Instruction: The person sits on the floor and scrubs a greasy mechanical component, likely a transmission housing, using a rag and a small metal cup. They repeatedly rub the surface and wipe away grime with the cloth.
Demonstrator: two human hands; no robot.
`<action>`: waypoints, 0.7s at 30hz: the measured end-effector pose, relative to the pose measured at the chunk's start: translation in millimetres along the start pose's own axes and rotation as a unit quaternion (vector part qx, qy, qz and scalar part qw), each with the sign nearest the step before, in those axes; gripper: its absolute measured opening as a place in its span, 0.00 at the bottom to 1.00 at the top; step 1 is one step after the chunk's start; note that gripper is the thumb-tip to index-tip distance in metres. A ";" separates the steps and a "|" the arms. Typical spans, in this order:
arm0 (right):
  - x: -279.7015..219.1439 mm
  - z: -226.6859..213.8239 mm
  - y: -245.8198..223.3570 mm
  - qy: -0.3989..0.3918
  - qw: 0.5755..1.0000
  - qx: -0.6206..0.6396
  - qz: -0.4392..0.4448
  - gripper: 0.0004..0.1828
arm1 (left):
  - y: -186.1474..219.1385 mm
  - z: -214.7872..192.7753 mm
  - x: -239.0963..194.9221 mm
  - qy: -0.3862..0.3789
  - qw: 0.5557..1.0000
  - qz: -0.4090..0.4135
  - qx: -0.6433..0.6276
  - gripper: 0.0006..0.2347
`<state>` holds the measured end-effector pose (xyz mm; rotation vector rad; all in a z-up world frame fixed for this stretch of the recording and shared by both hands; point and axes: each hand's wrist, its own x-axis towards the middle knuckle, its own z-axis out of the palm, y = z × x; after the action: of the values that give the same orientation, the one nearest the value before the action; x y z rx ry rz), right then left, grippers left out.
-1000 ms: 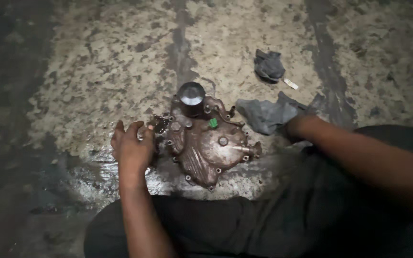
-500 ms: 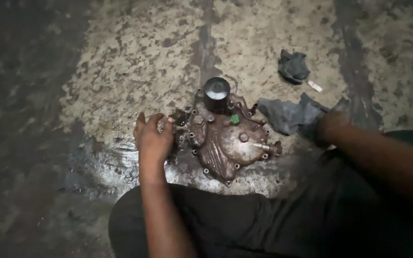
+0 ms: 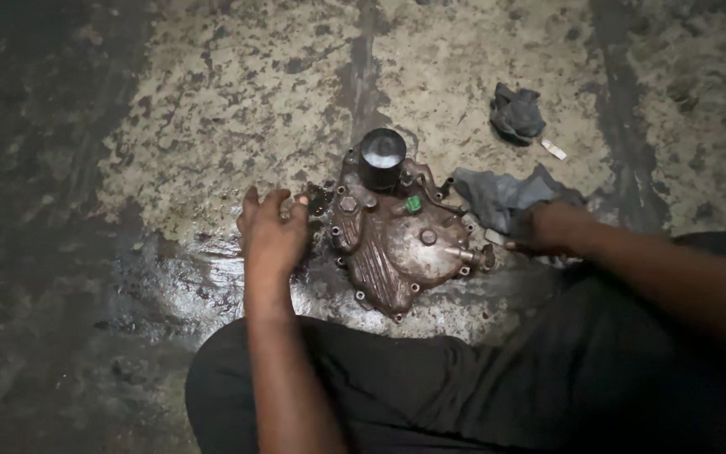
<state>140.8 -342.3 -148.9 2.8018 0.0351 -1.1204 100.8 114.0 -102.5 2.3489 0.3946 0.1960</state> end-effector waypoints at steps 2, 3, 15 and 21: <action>-6.1 -4.6 -8.7 0.025 1.000 0.004 0.008 0.32 | 2.9 0.5 0.6 -0.005 1.000 -0.004 0.005 0.19; -8.4 -5.1 -12.4 0.034 0.999 0.009 0.001 0.31 | 4.1 0.3 0.5 -0.010 1.000 -0.009 0.009 0.19; 14.9 16.9 -23.3 0.067 0.988 -0.051 -0.130 0.28 | 6.0 5.4 4.6 -0.023 0.999 -0.010 0.036 0.19; 26.0 26.6 -19.0 0.086 0.978 -0.110 -0.154 0.17 | 2.8 4.9 4.8 -0.024 0.999 -0.012 0.029 0.19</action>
<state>140.2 -327.4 -187.9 2.7411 0.5906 -0.8568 107.2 110.5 -103.9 2.4008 0.4094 0.1191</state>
